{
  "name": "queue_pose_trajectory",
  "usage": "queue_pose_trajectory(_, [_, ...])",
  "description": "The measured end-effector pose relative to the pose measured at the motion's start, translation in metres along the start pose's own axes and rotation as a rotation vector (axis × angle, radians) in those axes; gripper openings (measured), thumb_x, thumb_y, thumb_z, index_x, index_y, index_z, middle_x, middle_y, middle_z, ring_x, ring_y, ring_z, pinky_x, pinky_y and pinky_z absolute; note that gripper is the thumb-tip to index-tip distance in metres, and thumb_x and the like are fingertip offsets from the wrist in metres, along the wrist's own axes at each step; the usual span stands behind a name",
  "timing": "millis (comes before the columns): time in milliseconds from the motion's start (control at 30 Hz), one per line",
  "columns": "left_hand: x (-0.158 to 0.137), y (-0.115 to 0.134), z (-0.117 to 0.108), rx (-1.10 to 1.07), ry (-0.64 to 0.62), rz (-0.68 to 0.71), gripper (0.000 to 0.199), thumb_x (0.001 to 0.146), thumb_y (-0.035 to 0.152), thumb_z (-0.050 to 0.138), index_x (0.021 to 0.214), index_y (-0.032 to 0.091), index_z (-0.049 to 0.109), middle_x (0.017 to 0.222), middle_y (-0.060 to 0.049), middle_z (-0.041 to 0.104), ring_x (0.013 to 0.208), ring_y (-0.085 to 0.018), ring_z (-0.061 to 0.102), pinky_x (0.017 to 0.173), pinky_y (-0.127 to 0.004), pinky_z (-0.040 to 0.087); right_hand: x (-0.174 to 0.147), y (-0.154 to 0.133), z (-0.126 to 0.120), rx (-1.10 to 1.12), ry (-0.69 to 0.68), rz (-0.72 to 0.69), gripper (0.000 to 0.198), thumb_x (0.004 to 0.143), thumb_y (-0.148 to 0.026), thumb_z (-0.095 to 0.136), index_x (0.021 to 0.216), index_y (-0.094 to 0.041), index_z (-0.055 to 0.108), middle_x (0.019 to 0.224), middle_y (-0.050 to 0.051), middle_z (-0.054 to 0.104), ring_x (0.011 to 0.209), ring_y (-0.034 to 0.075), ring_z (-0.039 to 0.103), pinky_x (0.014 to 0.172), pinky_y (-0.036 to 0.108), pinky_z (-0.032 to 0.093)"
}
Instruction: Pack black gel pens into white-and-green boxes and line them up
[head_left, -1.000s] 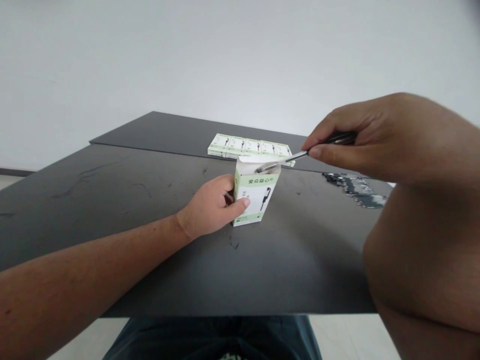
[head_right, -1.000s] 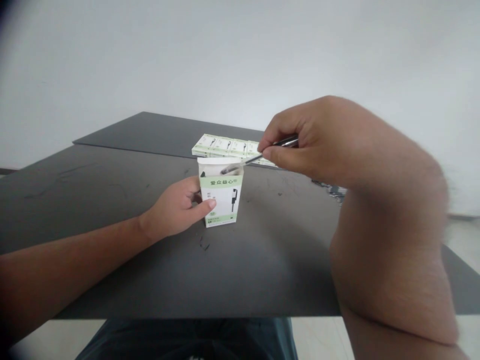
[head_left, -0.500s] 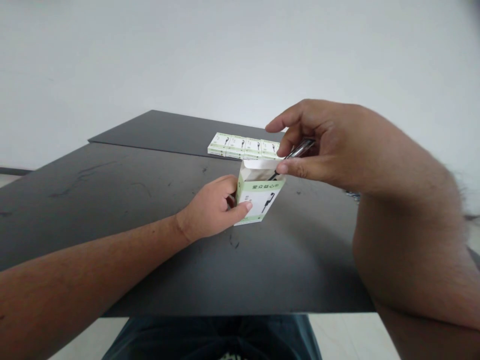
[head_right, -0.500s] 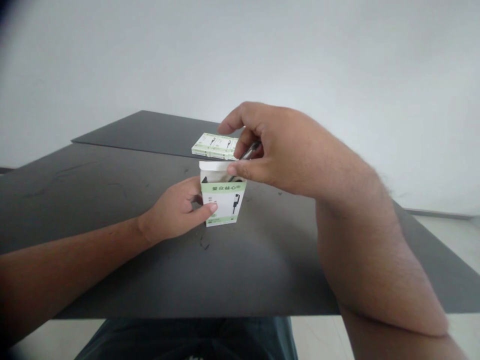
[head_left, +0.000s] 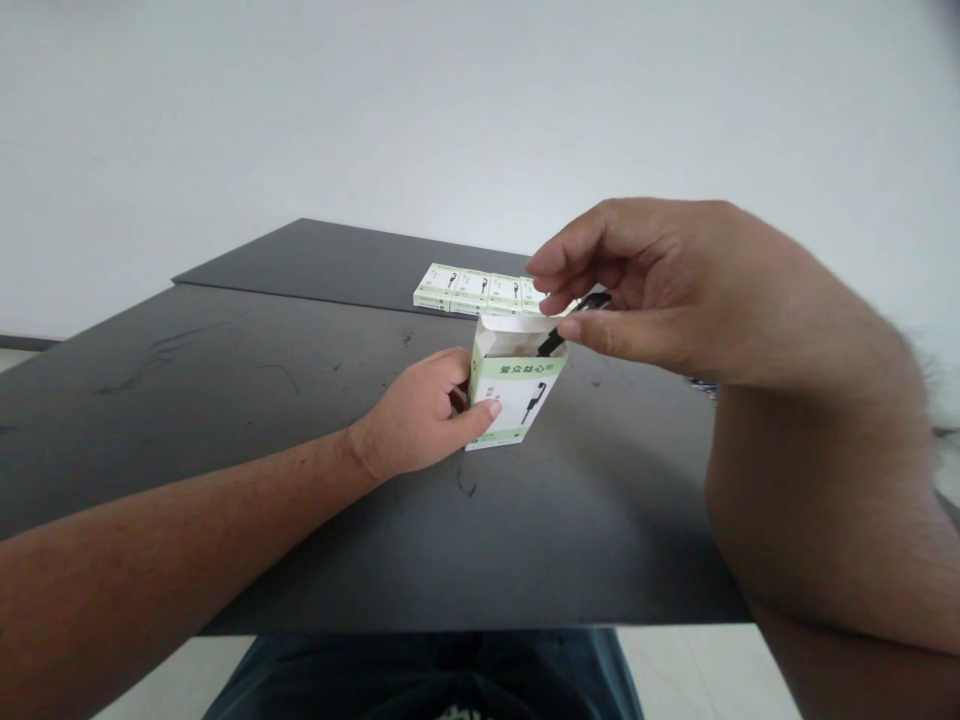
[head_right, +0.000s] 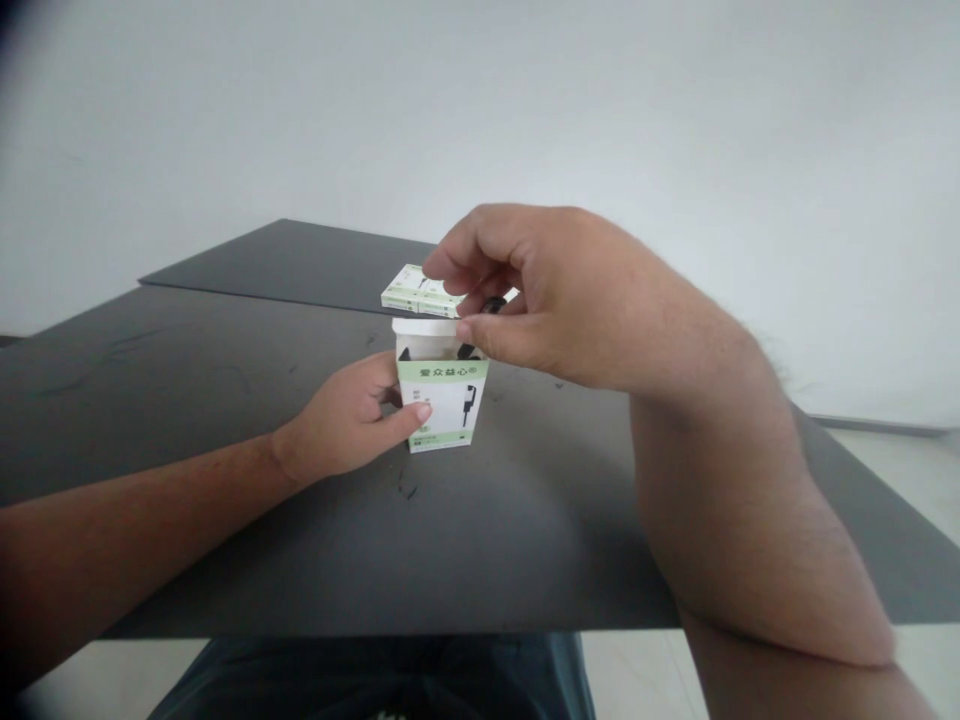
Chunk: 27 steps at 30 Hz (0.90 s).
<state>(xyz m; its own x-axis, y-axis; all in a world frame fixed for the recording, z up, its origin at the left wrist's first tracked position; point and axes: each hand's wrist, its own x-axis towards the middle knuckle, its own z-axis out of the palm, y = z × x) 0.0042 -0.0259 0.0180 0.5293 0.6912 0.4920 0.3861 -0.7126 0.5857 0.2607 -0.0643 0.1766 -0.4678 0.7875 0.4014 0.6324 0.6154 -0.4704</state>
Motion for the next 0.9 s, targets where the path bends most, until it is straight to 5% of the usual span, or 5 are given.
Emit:
queue_pose_trajectory(333, [0.0,0.001,0.0,0.003,-0.009,-0.032,0.029,0.098,0.044,0.068,0.108,0.018,0.074,0.107,-0.01,0.081,0.086,-0.024,0.077,0.077,-0.039,0.063,-0.003,-0.001,-0.001,0.012,-0.056,-0.037,0.041,0.093,-0.025,0.085,0.132,-0.035,0.079,0.135,0.001,0.084,0.119,0.031,0.08,0.103,0.048,0.069])
queue_pose_trajectory(567, [0.0,-0.001,0.0,-0.019,-0.01,-0.014,0.028,0.098,0.044,0.069,0.11,0.019,0.073,0.109,-0.01,0.081,0.087,-0.023,0.078,0.075,-0.035,0.063,0.004,0.005,0.003,-0.172,-0.05,-0.053,0.037,0.087,-0.032,0.092,0.124,-0.032,0.084,0.114,0.004,0.086,0.102,0.031,0.08,0.095,0.049,0.066])
queue_pose_trajectory(900, [0.0,0.001,0.002,-0.124,-0.003,-0.02,0.037,0.098,0.035,0.072,0.131,0.02,0.071,0.115,-0.007,0.084,0.086,-0.021,0.078,0.078,-0.034,0.065,-0.012,0.051,-0.001,0.106,-0.036,0.1,0.034,0.087,-0.046,0.097,0.109,-0.028,0.079,0.101,0.004,0.084,0.088,0.025,0.077,0.072,0.04,0.064])
